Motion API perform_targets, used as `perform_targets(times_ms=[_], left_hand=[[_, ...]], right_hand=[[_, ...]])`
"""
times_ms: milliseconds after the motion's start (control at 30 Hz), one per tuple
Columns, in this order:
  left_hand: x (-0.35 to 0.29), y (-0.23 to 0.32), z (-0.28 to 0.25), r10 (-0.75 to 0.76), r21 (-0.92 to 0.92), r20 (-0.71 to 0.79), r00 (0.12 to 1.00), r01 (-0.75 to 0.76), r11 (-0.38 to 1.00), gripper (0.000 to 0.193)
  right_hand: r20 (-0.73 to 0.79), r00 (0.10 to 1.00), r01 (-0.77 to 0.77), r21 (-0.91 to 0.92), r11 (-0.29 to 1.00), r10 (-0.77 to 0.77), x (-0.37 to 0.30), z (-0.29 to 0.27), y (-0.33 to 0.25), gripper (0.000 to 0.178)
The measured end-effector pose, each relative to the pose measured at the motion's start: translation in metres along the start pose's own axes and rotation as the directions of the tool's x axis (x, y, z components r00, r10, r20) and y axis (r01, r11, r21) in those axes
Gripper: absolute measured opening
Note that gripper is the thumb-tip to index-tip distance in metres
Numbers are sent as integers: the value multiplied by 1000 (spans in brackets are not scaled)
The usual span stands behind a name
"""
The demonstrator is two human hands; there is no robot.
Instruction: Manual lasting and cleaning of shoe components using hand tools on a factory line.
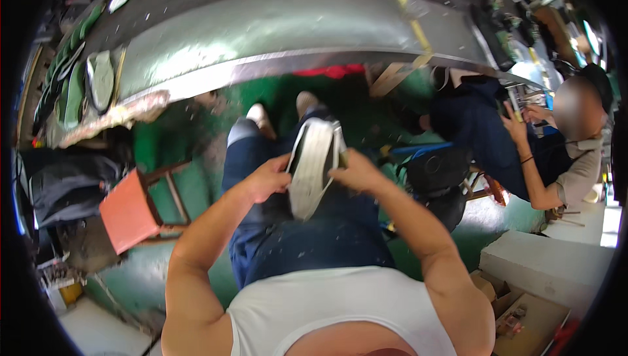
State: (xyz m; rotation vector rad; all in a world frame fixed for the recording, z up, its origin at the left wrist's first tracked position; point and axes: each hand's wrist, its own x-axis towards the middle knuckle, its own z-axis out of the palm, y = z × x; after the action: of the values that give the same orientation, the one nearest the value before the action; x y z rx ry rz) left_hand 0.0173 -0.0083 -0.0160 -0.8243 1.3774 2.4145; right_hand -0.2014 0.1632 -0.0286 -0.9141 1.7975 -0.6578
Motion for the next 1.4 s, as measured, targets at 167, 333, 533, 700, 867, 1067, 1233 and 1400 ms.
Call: perform_targets(times_ms=[167, 333, 533, 700, 867, 1067, 1233, 1400], left_hand=[[3, -28, 29, 284, 245, -180, 942, -237, 940, 91], [7, -60, 27, 258, 174, -260, 930, -218, 960, 93], [-1, -34, 46, 299, 484, -223, 928, -160, 860, 98], [4, -37, 48, 193, -486, -200, 961, -268, 832, 73], [45, -54, 34, -68, -382, -590, 805, -204, 901, 66], [56, -75, 8, 202, 212, -728, 655, -65, 975, 57], [47, -59, 27, 658, 644, -570, 492, -229, 730, 45], [43, -52, 18, 774, 823, -343, 532, -226, 521, 49]], right_hand=[[-54, 989, -134, 112, 985, 141, -66, -30, -15, 36], [103, 923, 373, -488, 789, -372, -74, -32, -39, 40], [246, 863, 410, -852, 326, -442, -52, -28, -69, 36], [537, 832, 392, -747, 536, 139, -34, -35, -116, 28], [226, 959, 260, -472, 842, -169, -33, 26, -42, 28], [228, 963, 231, -419, 878, -145, -30, 12, -43, 30], [32, 899, 321, -727, 607, -437, -6, -6, -64, 30], [-16, 987, 138, -428, 893, -161, 6, 5, -46, 28]])
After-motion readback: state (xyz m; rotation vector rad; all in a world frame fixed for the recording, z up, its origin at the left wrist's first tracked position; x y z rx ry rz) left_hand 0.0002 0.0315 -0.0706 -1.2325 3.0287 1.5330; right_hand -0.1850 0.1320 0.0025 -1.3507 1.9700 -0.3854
